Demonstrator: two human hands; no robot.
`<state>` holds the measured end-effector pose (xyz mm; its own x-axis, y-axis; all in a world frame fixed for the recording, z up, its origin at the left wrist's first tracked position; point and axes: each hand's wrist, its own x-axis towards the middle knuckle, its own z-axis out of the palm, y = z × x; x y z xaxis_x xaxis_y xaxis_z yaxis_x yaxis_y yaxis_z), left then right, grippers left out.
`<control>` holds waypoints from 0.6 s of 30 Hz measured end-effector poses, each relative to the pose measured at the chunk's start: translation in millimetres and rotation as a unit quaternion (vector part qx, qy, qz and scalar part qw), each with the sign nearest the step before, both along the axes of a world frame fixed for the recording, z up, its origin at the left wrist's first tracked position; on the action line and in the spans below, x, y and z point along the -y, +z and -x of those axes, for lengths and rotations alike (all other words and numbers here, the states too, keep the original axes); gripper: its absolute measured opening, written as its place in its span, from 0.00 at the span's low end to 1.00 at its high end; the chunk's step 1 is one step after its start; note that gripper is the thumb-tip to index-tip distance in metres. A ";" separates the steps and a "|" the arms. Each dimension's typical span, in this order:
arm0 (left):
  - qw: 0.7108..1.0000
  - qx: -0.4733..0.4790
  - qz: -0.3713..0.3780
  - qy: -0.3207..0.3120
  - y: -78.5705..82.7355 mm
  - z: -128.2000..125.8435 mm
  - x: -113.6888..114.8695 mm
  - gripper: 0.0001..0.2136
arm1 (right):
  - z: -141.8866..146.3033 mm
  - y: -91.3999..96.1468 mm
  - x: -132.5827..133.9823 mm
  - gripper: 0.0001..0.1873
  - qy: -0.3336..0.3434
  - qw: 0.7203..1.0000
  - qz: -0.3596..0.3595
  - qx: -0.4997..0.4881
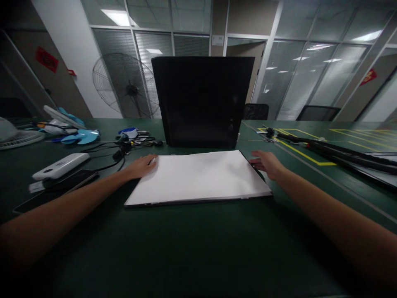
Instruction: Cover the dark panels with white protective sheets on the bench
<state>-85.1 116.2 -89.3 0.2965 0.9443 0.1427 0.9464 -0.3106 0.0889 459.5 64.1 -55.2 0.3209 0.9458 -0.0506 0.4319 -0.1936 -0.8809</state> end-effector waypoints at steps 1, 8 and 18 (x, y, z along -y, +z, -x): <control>1.000 0.000 0.000 -0.001 0.7 -0.6 0.3 0.25 | -2.6 2.5 0.5 0.22 -0.003 0.998 0.004 -0.059; 1.000 0.005 0.009 0.002 1.3 -3.4 2.6 0.26 | -15.4 5.5 0.6 0.23 -0.003 0.950 0.003 -0.312; 1.000 -0.008 0.012 0.002 2.8 -2.8 4.9 0.27 | -10.3 3.0 -1.2 0.29 0.052 0.987 -0.004 -0.150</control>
